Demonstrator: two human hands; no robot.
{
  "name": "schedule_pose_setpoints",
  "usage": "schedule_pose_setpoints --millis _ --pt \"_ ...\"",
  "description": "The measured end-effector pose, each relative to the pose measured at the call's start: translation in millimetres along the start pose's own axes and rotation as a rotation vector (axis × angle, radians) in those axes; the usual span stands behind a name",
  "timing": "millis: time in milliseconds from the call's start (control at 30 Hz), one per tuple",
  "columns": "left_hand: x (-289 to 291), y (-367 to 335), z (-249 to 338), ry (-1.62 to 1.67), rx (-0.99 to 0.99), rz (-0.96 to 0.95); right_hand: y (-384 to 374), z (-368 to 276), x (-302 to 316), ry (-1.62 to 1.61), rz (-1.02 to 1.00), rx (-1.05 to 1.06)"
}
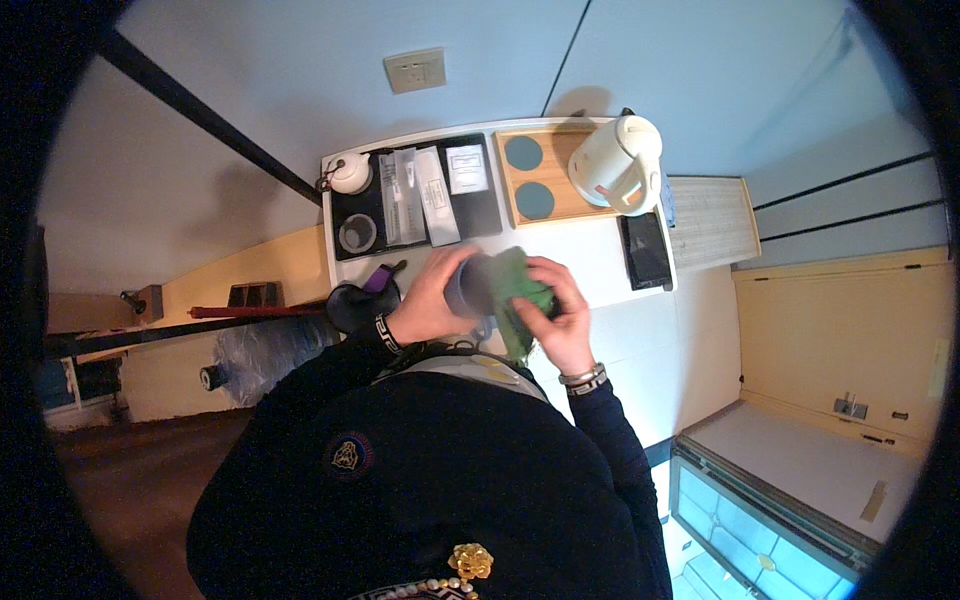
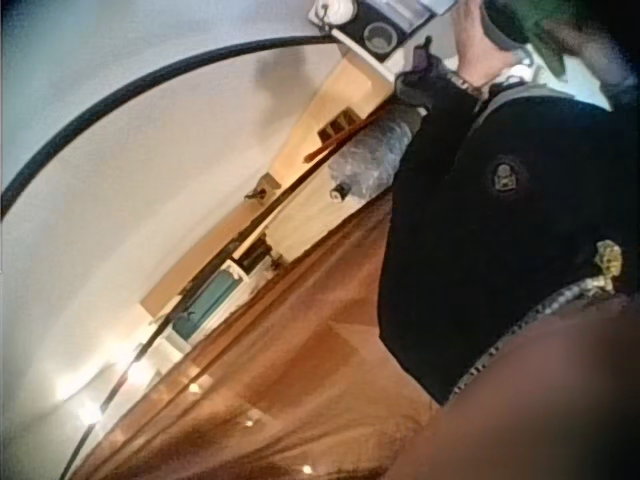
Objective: The person wipes a countertop and several items including a kettle, cups, and a tray with a green cloth. Then they move to the bathroom and wipe the door, walls, and toilet, including the seat and bowl, using the same cloth.
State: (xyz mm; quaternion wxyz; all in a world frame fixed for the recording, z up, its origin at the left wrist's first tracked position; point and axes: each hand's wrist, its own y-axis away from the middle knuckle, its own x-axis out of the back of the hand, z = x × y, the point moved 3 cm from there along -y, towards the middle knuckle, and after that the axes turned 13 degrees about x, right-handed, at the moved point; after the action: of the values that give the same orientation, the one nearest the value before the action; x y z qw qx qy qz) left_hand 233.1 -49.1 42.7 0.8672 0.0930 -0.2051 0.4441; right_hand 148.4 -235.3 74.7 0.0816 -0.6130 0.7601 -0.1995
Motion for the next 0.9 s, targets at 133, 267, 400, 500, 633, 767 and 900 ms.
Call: schedule_pose_setpoints --millis 133,267,400,500,633,767,900 --pt "-23 1 6 0.043 0.1 -0.19 -1 13 -12 0.504 -0.264 0.262" --pt "-35 1 0 -0.172 0.05 -0.121 21 42 -12 0.562 -0.156 -0.106" --pt "-55 -1 -34 -0.245 0.064 -0.027 51 70 9 0.415 -0.122 -0.454" --pt "-70 -11 -71 -0.22 0.171 -0.008 66 76 30 0.527 -0.109 -0.44" --pt "-91 -22 -96 -0.135 0.178 0.111 80 76 49 0.497 -0.101 -0.488" --pt "-95 -34 -104 -0.082 0.203 0.153 81 72 45 0.419 -0.085 -0.436" --pt "-86 -35 -102 -0.111 0.182 0.136 75 66 32 0.333 -0.097 -0.389"
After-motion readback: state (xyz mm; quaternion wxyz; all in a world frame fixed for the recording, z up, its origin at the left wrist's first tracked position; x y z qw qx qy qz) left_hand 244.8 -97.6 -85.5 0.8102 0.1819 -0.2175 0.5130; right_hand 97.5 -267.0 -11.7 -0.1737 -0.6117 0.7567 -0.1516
